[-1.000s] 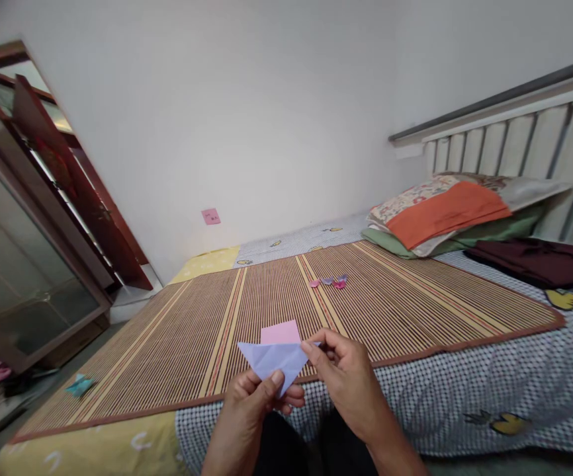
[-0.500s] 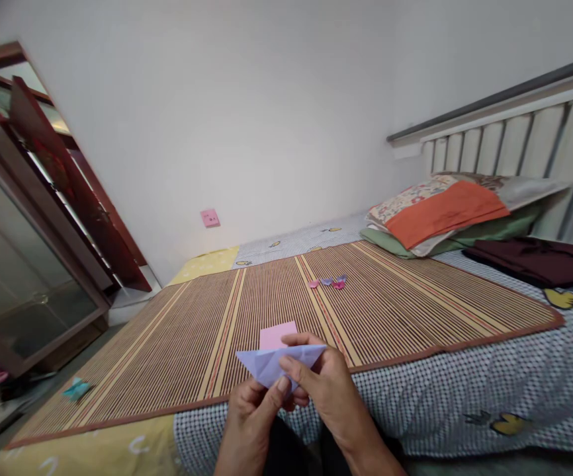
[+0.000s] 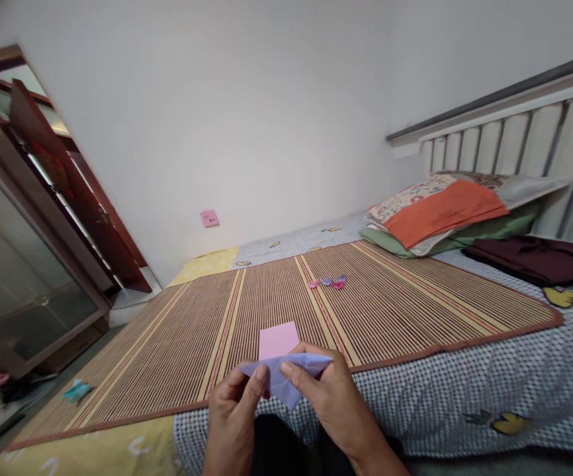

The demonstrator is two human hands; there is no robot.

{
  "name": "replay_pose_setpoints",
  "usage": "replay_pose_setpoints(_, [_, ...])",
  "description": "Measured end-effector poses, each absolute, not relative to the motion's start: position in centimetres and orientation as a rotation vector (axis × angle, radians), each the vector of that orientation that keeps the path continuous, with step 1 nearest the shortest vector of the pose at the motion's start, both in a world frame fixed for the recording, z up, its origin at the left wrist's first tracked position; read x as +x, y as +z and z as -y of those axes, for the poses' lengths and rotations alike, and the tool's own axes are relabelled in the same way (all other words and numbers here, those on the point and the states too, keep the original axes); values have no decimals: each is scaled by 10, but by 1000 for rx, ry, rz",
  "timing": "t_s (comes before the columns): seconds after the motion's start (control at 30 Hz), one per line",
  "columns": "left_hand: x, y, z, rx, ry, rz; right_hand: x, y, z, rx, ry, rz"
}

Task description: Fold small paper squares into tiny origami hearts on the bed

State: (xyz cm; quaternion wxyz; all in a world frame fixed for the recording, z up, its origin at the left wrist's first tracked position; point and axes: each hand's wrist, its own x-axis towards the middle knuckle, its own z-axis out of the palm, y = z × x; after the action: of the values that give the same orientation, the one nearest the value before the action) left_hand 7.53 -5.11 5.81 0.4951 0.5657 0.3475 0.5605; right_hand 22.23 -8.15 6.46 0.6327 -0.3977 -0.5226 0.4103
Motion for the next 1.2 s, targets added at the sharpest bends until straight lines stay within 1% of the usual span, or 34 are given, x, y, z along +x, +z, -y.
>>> replay_pose_setpoints(0.13, [78, 56, 53, 1303, 1448, -949, 219, 64, 83, -910, 936, 1179])
replay_pose_setpoints(0.33, [89, 47, 50, 1190, 1226, -742, 216, 61, 80, -869, 938, 1116])
replay_pose_setpoints(0.43, [92, 49, 53, 1136, 1266, -724, 216, 58, 77, -857, 953, 1113])
replay_pose_setpoints(0.67, [92, 55, 59, 1079, 1304, -830, 233, 51, 72, -976, 783, 1030])
replay_pose_setpoints(0.77, [93, 54, 60, 1039, 1316, -845, 248, 45, 68, -987, 706, 863])
replay_pose_setpoints(0.87, [96, 52, 60, 1024, 1330, -844, 251, 40, 68, -850, 846, 776])
replay_pose_setpoints(0.97, [99, 51, 60, 1055, 1329, -827, 238, 41, 71, -820, 1051, 943])
replay_pose_setpoints(1.2, [87, 45, 51, 1326, 1227, -740, 222, 46, 73, -865, 969, 1053])
